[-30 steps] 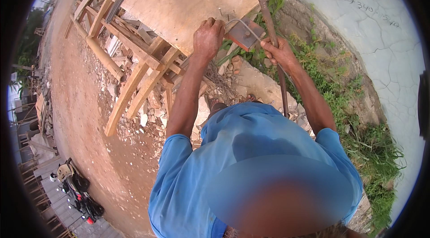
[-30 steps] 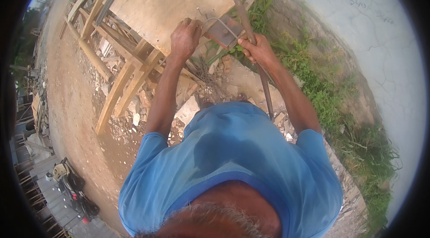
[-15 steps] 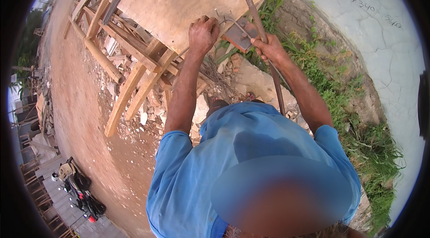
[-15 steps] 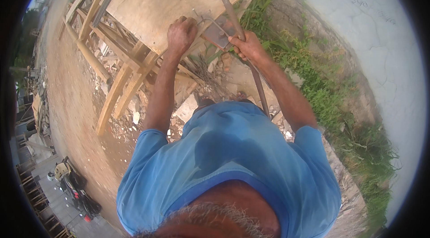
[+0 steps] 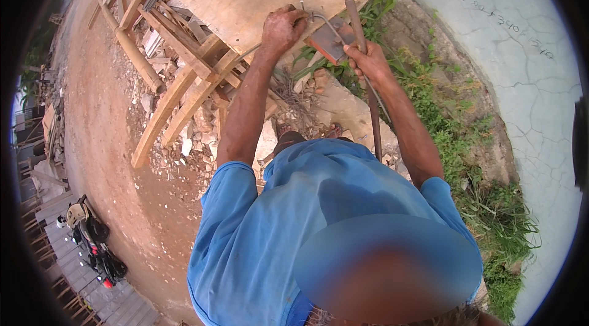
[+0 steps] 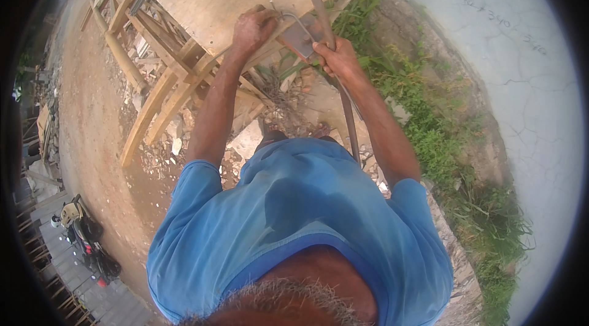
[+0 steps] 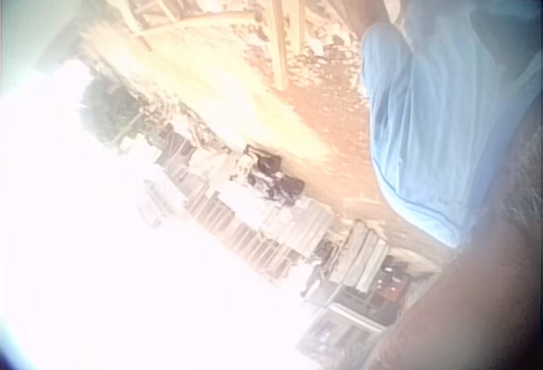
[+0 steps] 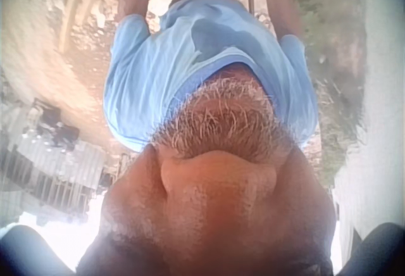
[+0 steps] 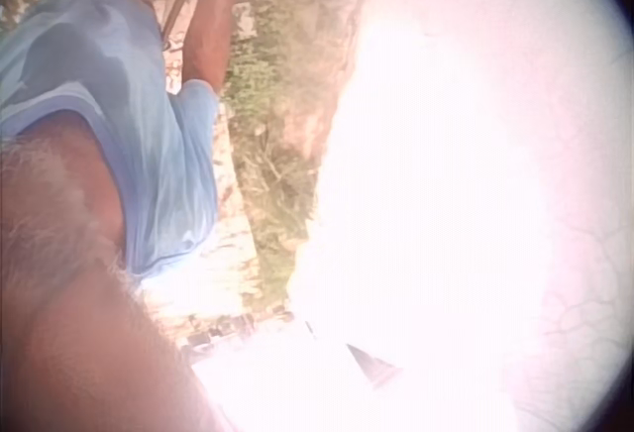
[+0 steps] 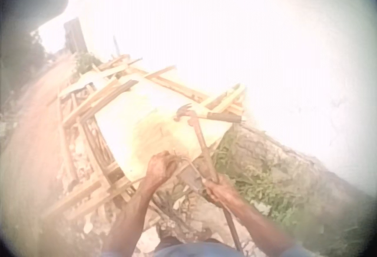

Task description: The person repeatedly bends metal rods using a hammer and a metal block. They position each rod on the block and strike it to create a bend, then remove the bent piece and repeat the process with new rods.

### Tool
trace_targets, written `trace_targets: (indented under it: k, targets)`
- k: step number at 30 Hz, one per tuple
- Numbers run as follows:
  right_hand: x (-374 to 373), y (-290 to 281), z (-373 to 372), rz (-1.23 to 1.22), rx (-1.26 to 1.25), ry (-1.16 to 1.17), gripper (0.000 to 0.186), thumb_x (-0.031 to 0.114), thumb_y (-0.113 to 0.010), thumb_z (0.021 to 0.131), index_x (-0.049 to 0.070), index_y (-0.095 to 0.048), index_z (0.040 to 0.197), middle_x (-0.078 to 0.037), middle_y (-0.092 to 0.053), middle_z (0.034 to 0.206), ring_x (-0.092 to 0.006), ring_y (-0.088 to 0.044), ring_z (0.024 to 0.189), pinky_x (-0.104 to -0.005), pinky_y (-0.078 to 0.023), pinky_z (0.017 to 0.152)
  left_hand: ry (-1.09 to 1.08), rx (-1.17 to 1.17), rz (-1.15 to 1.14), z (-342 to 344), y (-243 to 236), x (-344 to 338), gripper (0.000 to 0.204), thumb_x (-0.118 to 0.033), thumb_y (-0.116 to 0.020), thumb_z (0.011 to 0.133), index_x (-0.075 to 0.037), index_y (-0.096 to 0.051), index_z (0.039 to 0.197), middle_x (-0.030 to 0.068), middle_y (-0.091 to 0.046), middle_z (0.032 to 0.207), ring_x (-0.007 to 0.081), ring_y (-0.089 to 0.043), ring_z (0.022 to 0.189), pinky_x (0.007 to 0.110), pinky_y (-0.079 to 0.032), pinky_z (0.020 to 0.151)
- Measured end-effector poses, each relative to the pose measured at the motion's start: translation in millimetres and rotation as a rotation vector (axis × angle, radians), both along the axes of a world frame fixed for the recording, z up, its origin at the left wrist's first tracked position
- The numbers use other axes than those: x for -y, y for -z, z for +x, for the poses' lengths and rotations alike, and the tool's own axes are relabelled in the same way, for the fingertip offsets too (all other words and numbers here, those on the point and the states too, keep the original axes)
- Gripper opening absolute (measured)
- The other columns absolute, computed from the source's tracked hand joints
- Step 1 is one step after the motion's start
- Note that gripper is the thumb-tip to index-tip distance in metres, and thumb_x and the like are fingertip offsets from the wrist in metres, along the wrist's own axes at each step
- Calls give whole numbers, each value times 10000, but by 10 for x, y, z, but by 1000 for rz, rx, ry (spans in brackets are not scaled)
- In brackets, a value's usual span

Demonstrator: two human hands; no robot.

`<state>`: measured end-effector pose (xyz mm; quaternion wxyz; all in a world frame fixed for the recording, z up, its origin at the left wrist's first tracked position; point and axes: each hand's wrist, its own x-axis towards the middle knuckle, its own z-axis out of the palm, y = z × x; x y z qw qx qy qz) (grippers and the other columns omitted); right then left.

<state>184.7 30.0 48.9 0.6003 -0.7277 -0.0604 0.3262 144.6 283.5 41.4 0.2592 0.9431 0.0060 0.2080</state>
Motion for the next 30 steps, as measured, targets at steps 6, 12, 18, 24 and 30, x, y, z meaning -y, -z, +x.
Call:
trace_targets:
  k: [6, 12, 18, 24, 30]
  targets:
    - [-15, 76, 25, 39, 12, -11, 257, 251, -694, 940, 21, -579, 946, 2, -533, 586, -60, -446, 413, -250, -327, 360, -5, 39, 32, 14, 11, -1, 244, -217, -613, 851, -90, -752, 1006, 139, -678, 945, 347, -649, 926, 456, -507, 849]
    - [190, 148, -34, -57, 196, 51, 372, 373, -720, 916, 27, -597, 980, 6, -510, 614, -73, -456, 452, -272, -344, 392, 47, 30, 38, 52, 12, -56, 253, -215, -607, 860, -95, -742, 1037, 142, -663, 933, 348, -642, 934, 458, -512, 842]
    - [1190, 2, -112, -394, 495, -13, 510, 523, -686, 902, 17, -668, 967, 4, -481, 626, -132, -468, 545, -347, -379, 512, 45, 18, 41, 56, 38, -68, 239, -212, -608, 872, -100, -734, 1041, 136, -659, 942, 344, -640, 932, 454, -512, 844]
    - [1816, -273, -18, -762, 444, -186, 542, 545, -695, 878, 8, -705, 952, -76, -576, 618, -211, -566, 569, -396, -443, 560, 76, 35, -1, 53, 55, -81, 233, -221, -609, 883, -102, -732, 1041, 118, -654, 950, 336, -633, 931, 450, -503, 854]
    - [1906, -327, 477, -908, 723, -468, 397, 415, -710, 873, 21, -687, 910, -186, -653, 691, -347, -647, 645, -468, -489, 621, 49, 25, 45, 51, 64, -83, 237, -232, -610, 894, -103, -725, 1055, 115, -648, 960, 331, -631, 938, 453, -497, 857]
